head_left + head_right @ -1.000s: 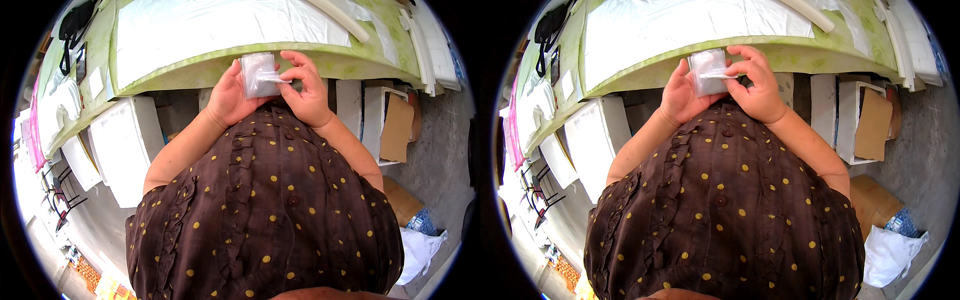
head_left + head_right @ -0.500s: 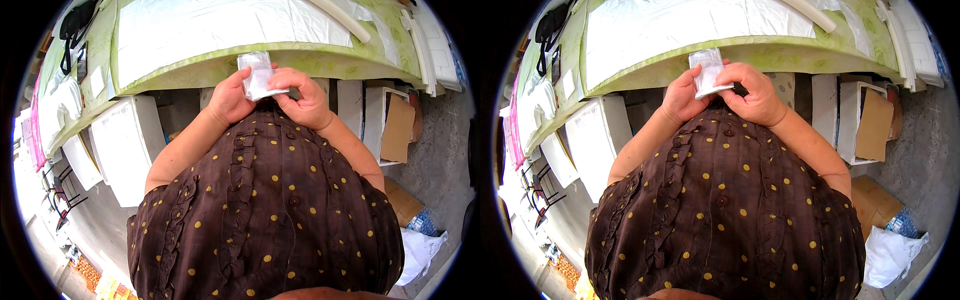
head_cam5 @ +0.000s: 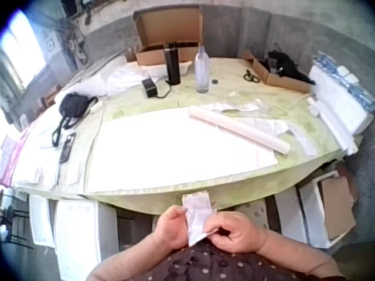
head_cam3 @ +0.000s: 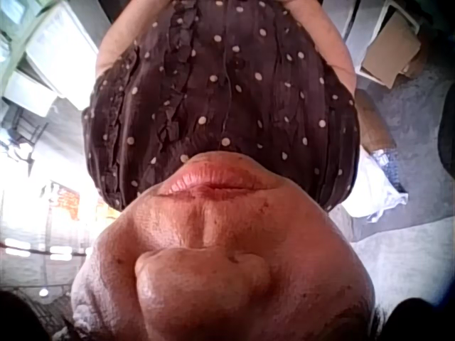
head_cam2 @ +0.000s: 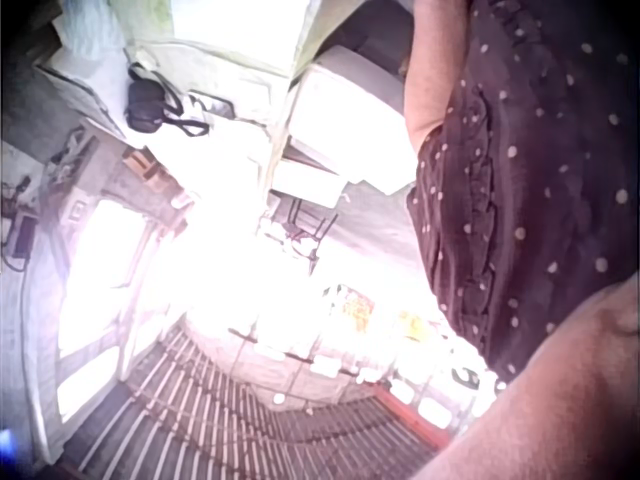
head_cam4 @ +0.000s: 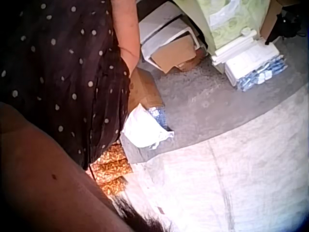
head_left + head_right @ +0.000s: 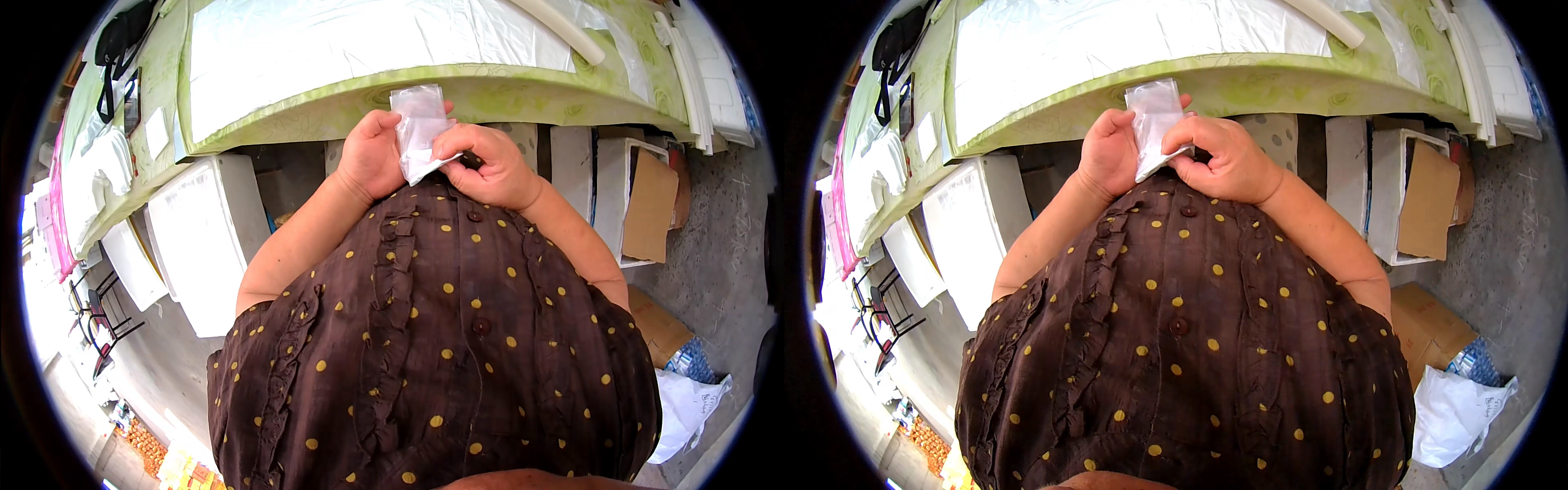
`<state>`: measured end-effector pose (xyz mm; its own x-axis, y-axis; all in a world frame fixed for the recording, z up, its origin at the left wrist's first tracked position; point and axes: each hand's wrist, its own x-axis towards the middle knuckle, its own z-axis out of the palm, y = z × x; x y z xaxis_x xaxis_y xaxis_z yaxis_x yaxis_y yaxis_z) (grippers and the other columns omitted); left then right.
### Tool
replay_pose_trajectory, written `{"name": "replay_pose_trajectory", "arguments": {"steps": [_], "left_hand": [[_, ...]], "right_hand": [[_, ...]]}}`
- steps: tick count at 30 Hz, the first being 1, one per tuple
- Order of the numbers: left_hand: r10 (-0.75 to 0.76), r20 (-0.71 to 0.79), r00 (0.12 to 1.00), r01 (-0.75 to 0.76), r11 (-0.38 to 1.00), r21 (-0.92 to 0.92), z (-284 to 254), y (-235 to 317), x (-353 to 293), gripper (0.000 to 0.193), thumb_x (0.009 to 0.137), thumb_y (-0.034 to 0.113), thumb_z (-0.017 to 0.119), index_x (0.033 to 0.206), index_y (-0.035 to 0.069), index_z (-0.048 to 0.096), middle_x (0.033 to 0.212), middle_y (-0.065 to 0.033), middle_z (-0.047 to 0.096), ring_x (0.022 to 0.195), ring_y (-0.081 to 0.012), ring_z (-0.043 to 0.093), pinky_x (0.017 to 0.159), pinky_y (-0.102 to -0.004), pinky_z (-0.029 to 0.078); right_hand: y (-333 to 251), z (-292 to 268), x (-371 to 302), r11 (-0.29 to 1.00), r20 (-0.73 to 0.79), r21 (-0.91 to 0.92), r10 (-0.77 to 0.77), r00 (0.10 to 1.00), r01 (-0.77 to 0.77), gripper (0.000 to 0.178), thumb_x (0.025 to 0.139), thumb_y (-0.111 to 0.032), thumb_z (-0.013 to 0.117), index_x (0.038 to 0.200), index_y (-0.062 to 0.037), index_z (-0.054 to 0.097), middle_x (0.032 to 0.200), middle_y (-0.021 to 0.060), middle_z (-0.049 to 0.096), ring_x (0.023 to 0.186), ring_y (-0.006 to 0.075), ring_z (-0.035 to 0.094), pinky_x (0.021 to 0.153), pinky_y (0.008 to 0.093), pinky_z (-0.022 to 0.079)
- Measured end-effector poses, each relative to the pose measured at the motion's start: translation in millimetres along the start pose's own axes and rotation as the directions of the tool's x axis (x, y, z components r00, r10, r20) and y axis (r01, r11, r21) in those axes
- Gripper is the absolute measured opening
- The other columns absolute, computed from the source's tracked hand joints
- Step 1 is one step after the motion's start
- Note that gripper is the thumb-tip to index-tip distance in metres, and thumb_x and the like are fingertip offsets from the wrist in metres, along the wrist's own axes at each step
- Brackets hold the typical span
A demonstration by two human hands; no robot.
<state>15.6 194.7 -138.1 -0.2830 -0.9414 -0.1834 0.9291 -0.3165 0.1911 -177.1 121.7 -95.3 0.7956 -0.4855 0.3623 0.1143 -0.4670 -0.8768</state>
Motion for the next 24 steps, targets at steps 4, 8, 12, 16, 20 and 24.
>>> {"name": "replay_pose_trajectory", "arguments": {"steps": [4, 8, 12, 16, 20, 24], "left_hand": [[-0.029, -0.109, 0.994, 0.038, 0.996, 0.083, 9, -1, 1, 0.059, 0.1, 0.021, 0.032, 0.152, -0.007, 0.031, 0.157, -0.0183, 0.041, 0.141, -0.0342, 0.045, 0.119, -0.0484, 0.037], [-0.076, -0.131, 0.989, 0.092, 0.988, 0.122, 6, 0, 2, 0.059, 0.101, 0.022, 0.03, 0.153, -0.007, 0.031, 0.157, -0.0168, 0.041, 0.14, -0.0326, 0.046, 0.118, -0.0475, 0.037], [-0.022, -0.122, 0.992, 0.035, 0.994, 0.103, 8, 1, 1, 0.059, 0.101, 0.022, 0.029, 0.153, -0.005, 0.032, 0.157, -0.0162, 0.042, 0.14, -0.0327, 0.046, 0.119, -0.0474, 0.036], [0.13, -0.118, 0.984, -0.112, 0.982, 0.149, 13, -1, 3, 0.058, 0.101, 0.022, 0.029, 0.152, -0.005, 0.033, 0.156, -0.0159, 0.043, 0.141, -0.033, 0.045, 0.12, -0.0479, 0.035], [0.212, -0.125, 0.969, -0.191, 0.969, 0.159, 11, 1, 6, 0.058, 0.101, 0.023, 0.028, 0.151, -0.005, 0.035, 0.155, -0.0161, 0.045, 0.143, -0.0341, 0.043, 0.121, -0.0487, 0.033], [0.185, -0.13, 0.974, -0.163, 0.973, 0.164, 10, 1, 8, 0.058, 0.101, 0.023, 0.028, 0.151, -0.005, 0.035, 0.153, -0.0169, 0.046, 0.141, -0.0344, 0.045, 0.12, -0.0489, 0.034]], "right_hand": [[-1, -1, 2, 1.0, 0.051, -0.022, 0.004, 0.999, -0.003, 0.02, 0.079, 0.002, 0.068, 0.096, -0.0081, 0.065, 0.091, 0.0054, 0.07, 0.081, 0.0251, 0.068, 0.074, 0.0343, 0.053], [2, -3, 3, 0.999, 0.126, 0.03, 0.016, 0.992, -0.02, 0.019, 0.078, 0.0, 0.068, 0.096, -0.0075, 0.065, 0.091, 0.0052, 0.069, 0.082, 0.0244, 0.066, 0.074, 0.0339, 0.052], [-3, -5, 7, 0.998, 0.045, 0.043, -0.051, 0.998, 0.049, 0.018, 0.081, -0.001, 0.07, 0.098, -0.0049, 0.064, 0.097, 0.0072, 0.066, 0.087, 0.0208, 0.063, 0.078, 0.0318, 0.051], [2, 0, -3, 0.977, -0.334, 0.159, 0.188, 0.924, -0.141, 0.017, 0.089, -0.004, 0.069, 0.104, -0.0038, 0.061, 0.101, 0.007, 0.063, 0.093, 0.0141, 0.059, 0.083, 0.0294, 0.051], [10, 4, 0, 0.788, -0.209, 0.408, 0.572, 0.793, -0.461, 0.025, 0.093, -0.008, 0.072, 0.112, -0.0025, 0.057, 0.099, 0.0028, 0.063, 0.088, 0.01, 0.059, 0.079, 0.026, 0.051], [3, 11, -1, 0.857, -0.174, 0.154, 0.513, 0.841, -0.491, 0.025, 0.088, -0.008, 0.075, 0.111, -0.0049, 0.063, 0.099, 0.0021, 0.063, 0.085, 0.0109, 0.059, 0.076, 0.0266, 0.052]]}}
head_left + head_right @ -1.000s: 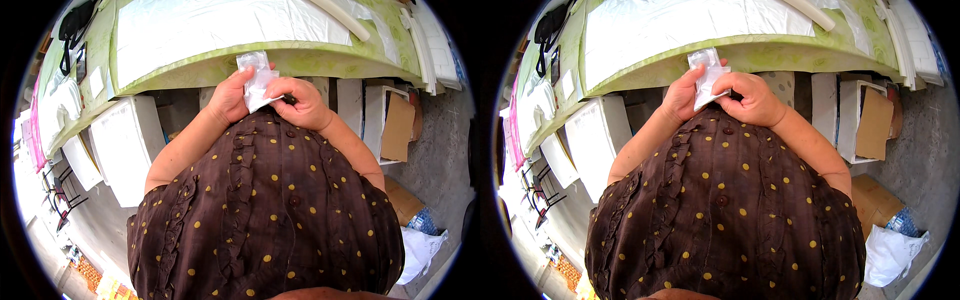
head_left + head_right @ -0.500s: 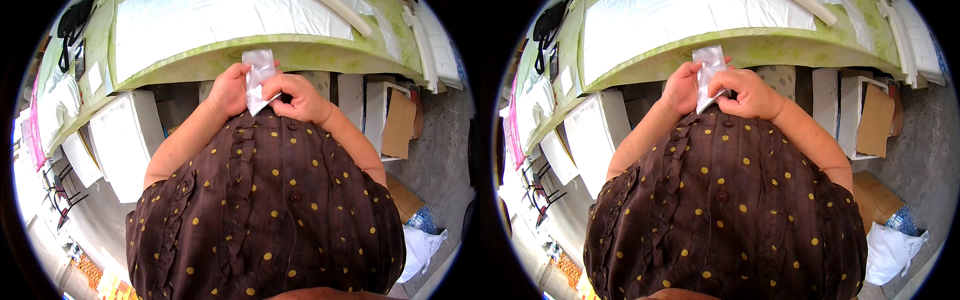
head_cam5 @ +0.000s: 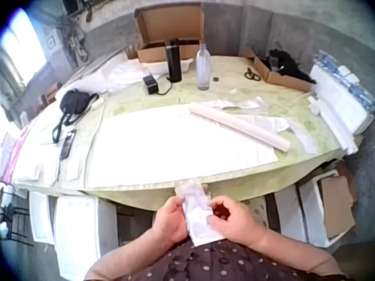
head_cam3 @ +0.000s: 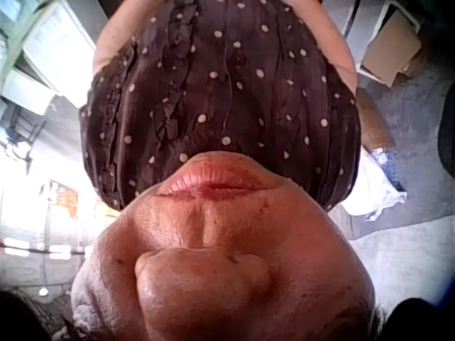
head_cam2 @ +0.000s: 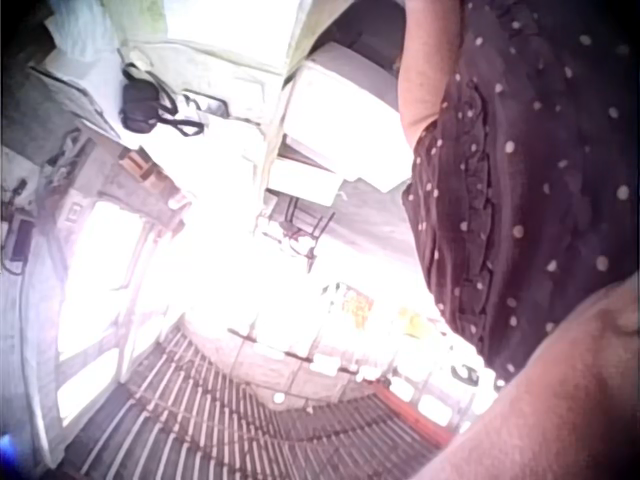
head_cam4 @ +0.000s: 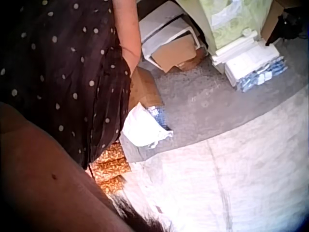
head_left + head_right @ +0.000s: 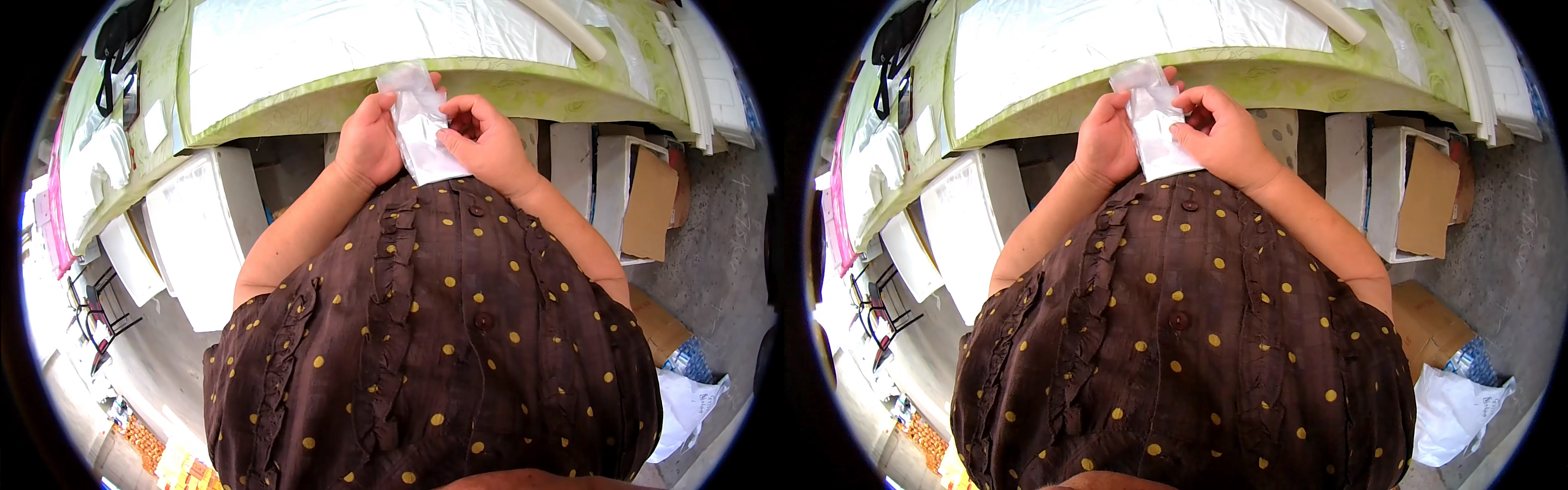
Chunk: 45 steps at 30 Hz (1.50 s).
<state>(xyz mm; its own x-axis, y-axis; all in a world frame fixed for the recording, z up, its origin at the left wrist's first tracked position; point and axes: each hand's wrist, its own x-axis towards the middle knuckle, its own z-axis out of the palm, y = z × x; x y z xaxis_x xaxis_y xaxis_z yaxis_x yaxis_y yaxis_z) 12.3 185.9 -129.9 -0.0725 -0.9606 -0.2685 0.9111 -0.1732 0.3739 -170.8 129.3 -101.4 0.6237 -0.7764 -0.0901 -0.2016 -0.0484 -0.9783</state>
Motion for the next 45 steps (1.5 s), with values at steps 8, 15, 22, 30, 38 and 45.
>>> {"name": "replay_pose_trajectory", "arguments": {"steps": [8, 15, 22, 30, 38, 45], "left_hand": [[-0.126, 0.015, 0.992, 0.127, 0.991, -0.046, -3, 5, -2, 0.057, 0.103, 0.025, 0.028, 0.151, -0.005, 0.036, 0.152, -0.0175, 0.047, 0.137, -0.0337, 0.049, 0.118, -0.048, 0.037], [-0.182, 0.093, 0.979, 0.189, 0.979, -0.071, -8, 7, -2, 0.057, 0.103, 0.025, 0.032, 0.15, -0.005, 0.037, 0.154, -0.0162, 0.046, 0.137, -0.0334, 0.05, 0.117, -0.0477, 0.038], [-0.101, 0.025, 0.995, 0.095, 0.981, 0.167, 2, 5, -8, 0.055, 0.1, 0.015, 0.038, 0.151, -0.006, 0.036, 0.154, -0.017, 0.045, 0.137, -0.0332, 0.049, 0.118, -0.0471, 0.038], [-0.12, 0.012, 0.993, 0.12, 0.993, -0.008, -4, 3, -2, 0.053, 0.101, 0.013, 0.034, 0.151, -0.004, 0.036, 0.152, -0.0174, 0.046, 0.136, -0.0336, 0.049, 0.115, -0.0481, 0.041], [-0.193, 0.023, 0.981, 0.194, 0.979, -0.067, -15, 6, 8, 0.053, 0.102, 0.016, 0.033, 0.152, 0.0, 0.037, 0.149, -0.0166, 0.049, 0.134, -0.0342, 0.052, 0.112, -0.0502, 0.044], [-0.247, -0.024, 0.969, 0.243, 0.965, -0.103, -3, 8, 1, 0.051, 0.103, 0.018, 0.033, 0.149, -0.002, 0.041, 0.145, -0.0174, 0.052, 0.13, -0.0349, 0.054, 0.112, -0.0501, 0.044]], "right_hand": [[-8, -3, 4, 0.92, 0.075, -0.197, -0.33, 0.941, 0.338, 0.021, 0.083, -0.003, 0.07, 0.104, -0.0064, 0.069, 0.096, 0.0046, 0.062, 0.078, 0.0154, 0.058, 0.072, 0.0278, 0.049], [-12, 3, 2, 0.971, 0.075, -0.207, -0.106, 0.992, 0.119, 0.021, 0.086, -0.006, 0.069, 0.107, -0.005, 0.069, 0.093, 0.0048, 0.062, 0.074, 0.0143, 0.056, 0.071, 0.0285, 0.049], [-7, 3, 2, 0.965, 0.028, -0.234, -0.119, 0.993, 0.122, 0.021, 0.088, -0.004, 0.067, 0.108, -0.0056, 0.068, 0.094, 0.0049, 0.063, 0.073, 0.0135, 0.056, 0.07, 0.0288, 0.049], [4, -23, 0, 0.758, 0.246, -0.414, -0.439, 0.864, 0.503, 0.038, 0.08, 0.003, 0.068, 0.112, -0.0153, 0.072, 0.121, 0.0067, 0.059, 0.108, 0.0273, 0.058, 0.091, 0.0353, 0.049], [-6, -22, 5, 0.61, 0.419, -0.45, -0.501, 0.758, 0.652, 0.051, 0.072, 0.0, 0.077, 0.118, -0.022, 0.073, 0.144, 0.0038, 0.055, 0.131, 0.0354, 0.048, 0.11, 0.0483, 0.039], [-3, -21, 4, 0.517, 0.439, -0.504, -0.536, 0.721, 0.692, 0.049, 0.069, -0.006, 0.083, 0.114, -0.0242, 0.074, 0.138, -0.003, 0.062, 0.138, 0.033, 0.047, 0.117, 0.0567, 0.031]]}}
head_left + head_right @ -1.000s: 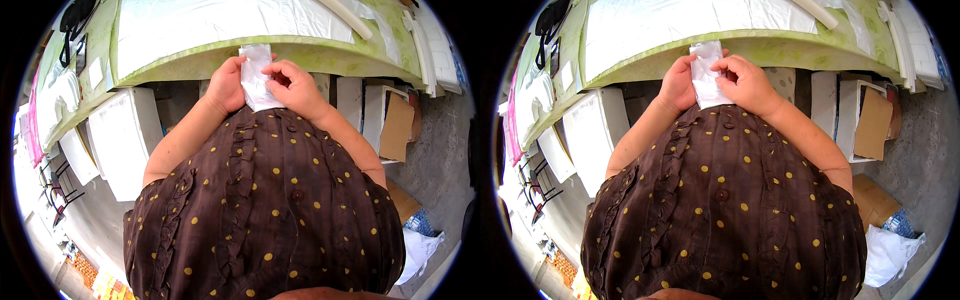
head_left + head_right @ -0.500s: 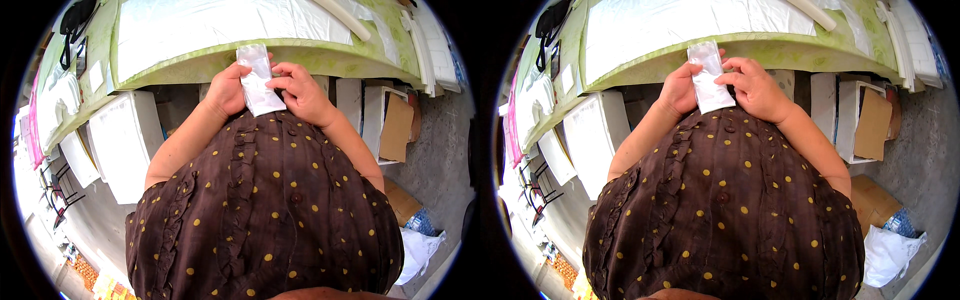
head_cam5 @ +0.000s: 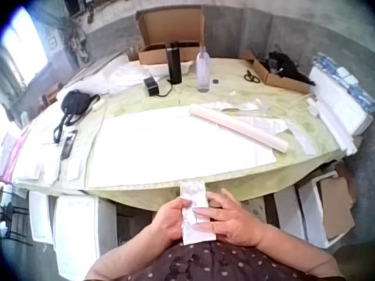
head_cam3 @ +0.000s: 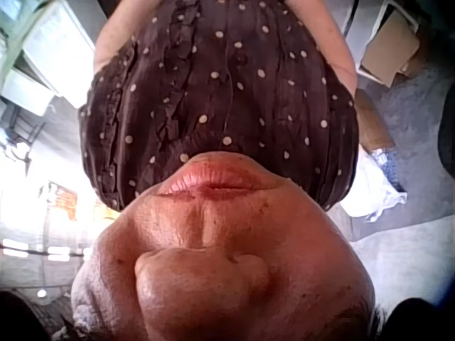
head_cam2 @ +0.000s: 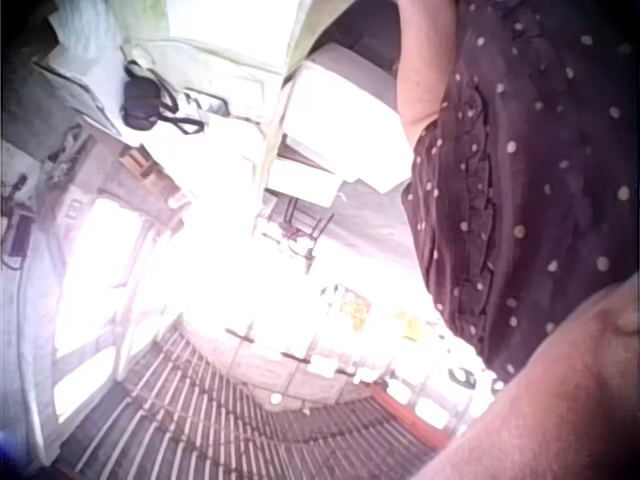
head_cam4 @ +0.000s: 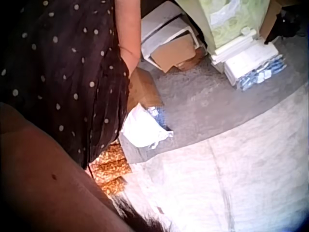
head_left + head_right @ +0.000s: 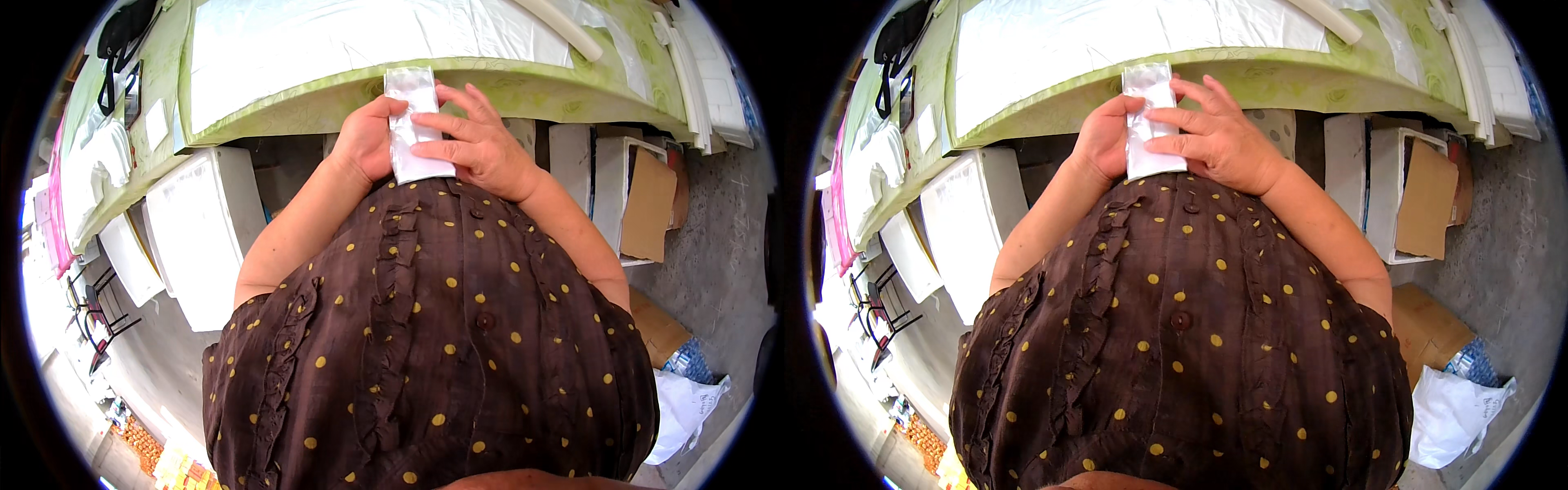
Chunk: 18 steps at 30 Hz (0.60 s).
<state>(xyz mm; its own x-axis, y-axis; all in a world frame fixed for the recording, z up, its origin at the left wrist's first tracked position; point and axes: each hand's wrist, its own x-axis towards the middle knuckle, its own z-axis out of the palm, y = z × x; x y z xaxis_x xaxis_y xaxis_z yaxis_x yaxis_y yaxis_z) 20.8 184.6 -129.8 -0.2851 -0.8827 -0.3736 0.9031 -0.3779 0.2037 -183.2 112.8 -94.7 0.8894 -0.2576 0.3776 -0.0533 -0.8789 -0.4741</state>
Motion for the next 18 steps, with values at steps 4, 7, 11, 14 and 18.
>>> {"name": "replay_pose_trajectory", "arguments": {"steps": [4, 7, 11, 14, 18], "left_hand": [[-0.003, 0.048, 0.999, 0.004, 1.0, -0.01, 1, 0, -1, 0.053, 0.102, 0.019, 0.035, 0.151, 0.001, 0.04, 0.146, -0.0159, 0.052, 0.131, -0.0341, 0.055, 0.112, -0.0489, 0.044], [-0.024, 0.091, 0.996, 0.023, 1.0, 0.014, 0, 3, -1, 0.054, 0.101, 0.019, 0.037, 0.151, 0.001, 0.04, 0.146, -0.0156, 0.053, 0.131, -0.0326, 0.054, 0.112, -0.0469, 0.044], [-0.015, 0.088, 0.996, 0.02, 0.998, -0.055, 3, 3, 2, 0.054, 0.101, 0.019, 0.037, 0.151, 0.0, 0.04, 0.147, -0.0156, 0.052, 0.132, -0.0328, 0.054, 0.112, -0.0476, 0.044], [-0.018, 0.082, 0.996, 0.018, 1.0, 0.008, -3, 1, 3, 0.054, 0.101, 0.019, 0.037, 0.151, 0.0, 0.039, 0.148, -0.0158, 0.051, 0.132, -0.0331, 0.053, 0.112, -0.0489, 0.044], [-0.007, 0.023, 1.0, 0.005, 0.998, 0.066, -7, 1, 6, 0.054, 0.101, 0.018, 0.035, 0.152, 0.0, 0.039, 0.148, -0.0159, 0.051, 0.132, -0.0331, 0.053, 0.111, -0.0493, 0.045]], "right_hand": [[3, -3, -3, 0.997, 0.002, 0.062, -0.053, 0.999, 0.053, 0.043, 0.069, -0.007, 0.083, 0.109, -0.0226, 0.074, 0.126, -0.0056, 0.07, 0.136, 0.0285, 0.052, 0.119, 0.0578, 0.029], [5, -2, -5, 0.994, 0.018, 0.096, -0.053, 0.998, 0.051, 0.041, 0.069, -0.006, 0.083, 0.106, -0.022, 0.074, 0.124, -0.0055, 0.071, 0.135, 0.027, 0.053, 0.119, 0.0582, 0.029], [9, 1, -6, 0.986, 0.042, 0.155, -0.07, 0.997, 0.062, 0.043, 0.068, -0.002, 0.08, 0.106, -0.0209, 0.073, 0.124, -0.0044, 0.071, 0.135, 0.0278, 0.054, 0.119, 0.059, 0.029], [6, 0, -3, 0.987, 0.024, 0.145, -0.07, 0.997, 0.066, 0.047, 0.066, 0.006, 0.077, 0.106, -0.0193, 0.071, 0.125, -0.0024, 0.071, 0.136, 0.0311, 0.053, 0.118, 0.0595, 0.029], [-1, -3, 0, 0.999, -0.066, 0.035, -0.028, 0.997, 0.031, 0.041, 0.067, 0.0, 0.08, 0.103, -0.0195, 0.073, 0.123, -0.003, 0.071, 0.132, 0.0311, 0.054, 0.117, 0.0574, 0.033]]}}
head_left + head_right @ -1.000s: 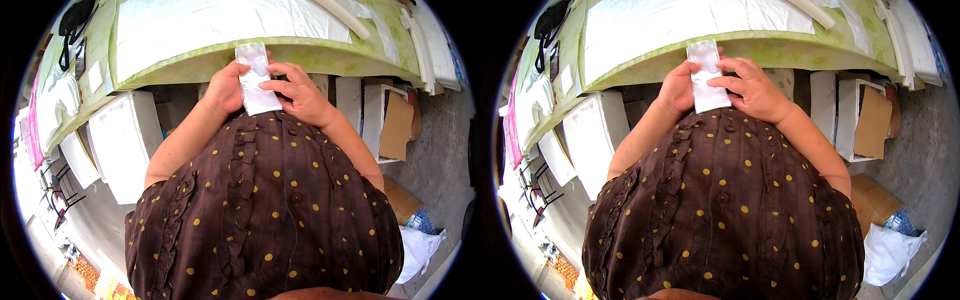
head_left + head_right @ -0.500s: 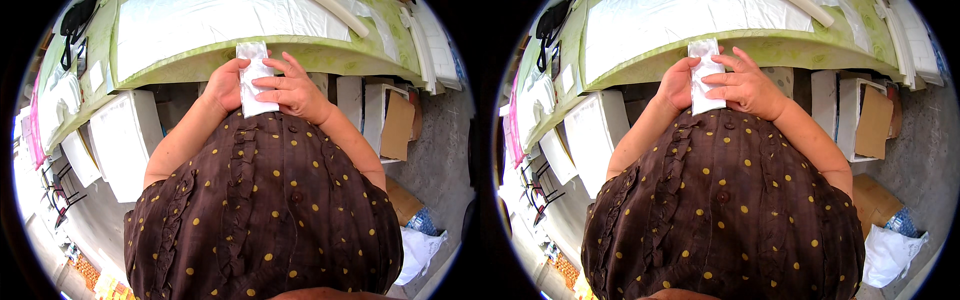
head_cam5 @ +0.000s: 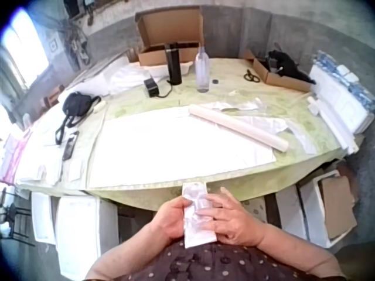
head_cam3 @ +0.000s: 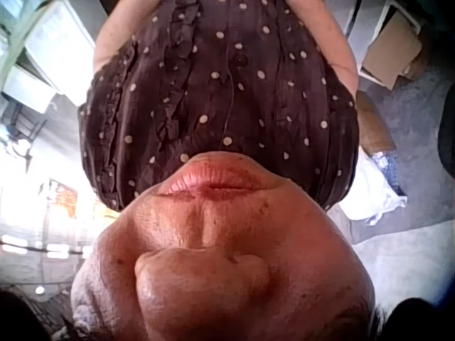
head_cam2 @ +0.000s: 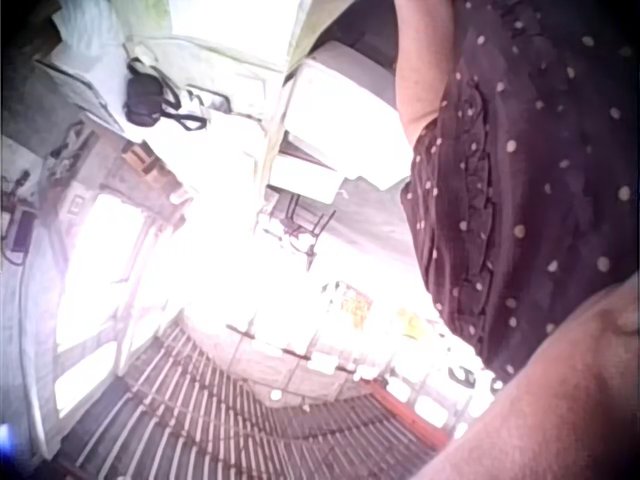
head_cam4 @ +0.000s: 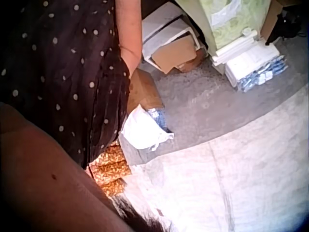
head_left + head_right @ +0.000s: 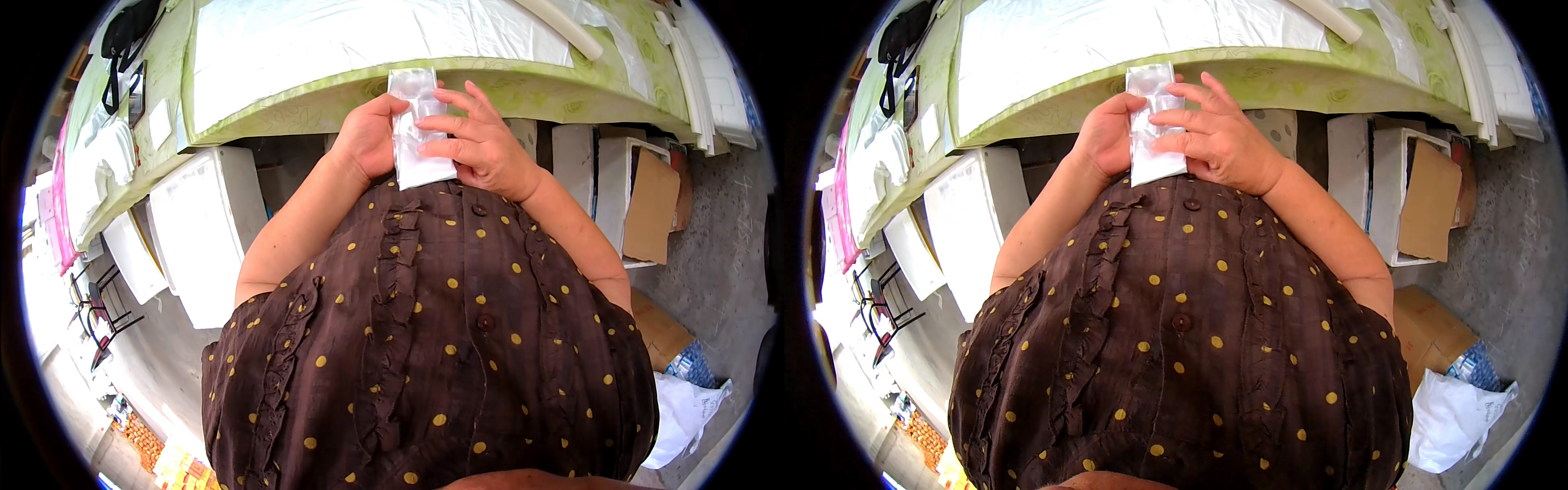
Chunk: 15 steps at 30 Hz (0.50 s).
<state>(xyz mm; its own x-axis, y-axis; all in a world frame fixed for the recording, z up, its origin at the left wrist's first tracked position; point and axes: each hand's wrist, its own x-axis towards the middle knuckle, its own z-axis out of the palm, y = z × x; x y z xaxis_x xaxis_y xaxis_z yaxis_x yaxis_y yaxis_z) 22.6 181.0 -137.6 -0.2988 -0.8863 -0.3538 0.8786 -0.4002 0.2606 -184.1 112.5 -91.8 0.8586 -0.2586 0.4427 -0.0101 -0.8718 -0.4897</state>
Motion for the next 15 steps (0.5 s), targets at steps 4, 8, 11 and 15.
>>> {"name": "replay_pose_trajectory", "arguments": {"steps": [4, 8, 11, 15], "left_hand": [[0.034, 0.002, 0.999, -0.034, 0.999, 0.019, 7, 1, -1, 0.053, 0.102, 0.018, 0.033, 0.151, -0.001, 0.039, 0.149, -0.0161, 0.05, 0.133, -0.0336, 0.052, 0.113, -0.0488, 0.043], [0.034, 0.102, 0.994, -0.024, 0.995, -0.098, 1, 3, 1, 0.051, 0.106, 0.02, 0.029, 0.151, -0.002, 0.038, 0.152, -0.0159, 0.048, 0.134, -0.034, 0.051, 0.116, -0.0479, 0.039], [0.043, -0.01, 0.999, -0.044, 0.999, -0.028, 9, 0, 1, 0.052, 0.108, 0.023, 0.026, 0.151, -0.003, 0.037, 0.152, -0.0163, 0.047, 0.135, -0.0341, 0.051, 0.117, -0.0476, 0.038], [0.025, -0.034, 0.999, -0.026, 1.0, -0.007, 12, 0, 1, 0.051, 0.107, 0.022, 0.027, 0.151, -0.004, 0.037, 0.152, -0.0173, 0.048, 0.134, -0.0341, 0.051, 0.117, -0.0478, 0.038]], "right_hand": [[0, -2, 1, 1.0, -0.019, 0.018, -0.023, 1.0, 0.023, 0.034, 0.069, -0.003, 0.08, 0.099, -0.0173, 0.073, 0.116, -0.0025, 0.072, 0.125, 0.0295, 0.058, 0.115, 0.0544, 0.036], [8, 3, 0, 0.987, 0.002, 0.14, -0.075, 0.997, 0.074, 0.028, 0.073, -0.001, 0.077, 0.097, -0.0143, 0.07, 0.11, -0.0013, 0.074, 0.117, 0.0294, 0.063, 0.112, 0.0522, 0.04], [7, 4, -1, 0.979, 0.015, 0.193, -0.071, 0.997, 0.067, 0.026, 0.074, 0.003, 0.074, 0.094, -0.0125, 0.068, 0.108, -0.0003, 0.075, 0.113, 0.0312, 0.067, 0.111, 0.0539, 0.041], [7, 7, -1, 0.983, 0.044, 0.18, -0.052, 0.998, 0.043, 0.028, 0.074, 0.005, 0.072, 0.095, -0.013, 0.068, 0.108, -0.0008, 0.076, 0.111, 0.0293, 0.067, 0.112, 0.0536, 0.041]]}}
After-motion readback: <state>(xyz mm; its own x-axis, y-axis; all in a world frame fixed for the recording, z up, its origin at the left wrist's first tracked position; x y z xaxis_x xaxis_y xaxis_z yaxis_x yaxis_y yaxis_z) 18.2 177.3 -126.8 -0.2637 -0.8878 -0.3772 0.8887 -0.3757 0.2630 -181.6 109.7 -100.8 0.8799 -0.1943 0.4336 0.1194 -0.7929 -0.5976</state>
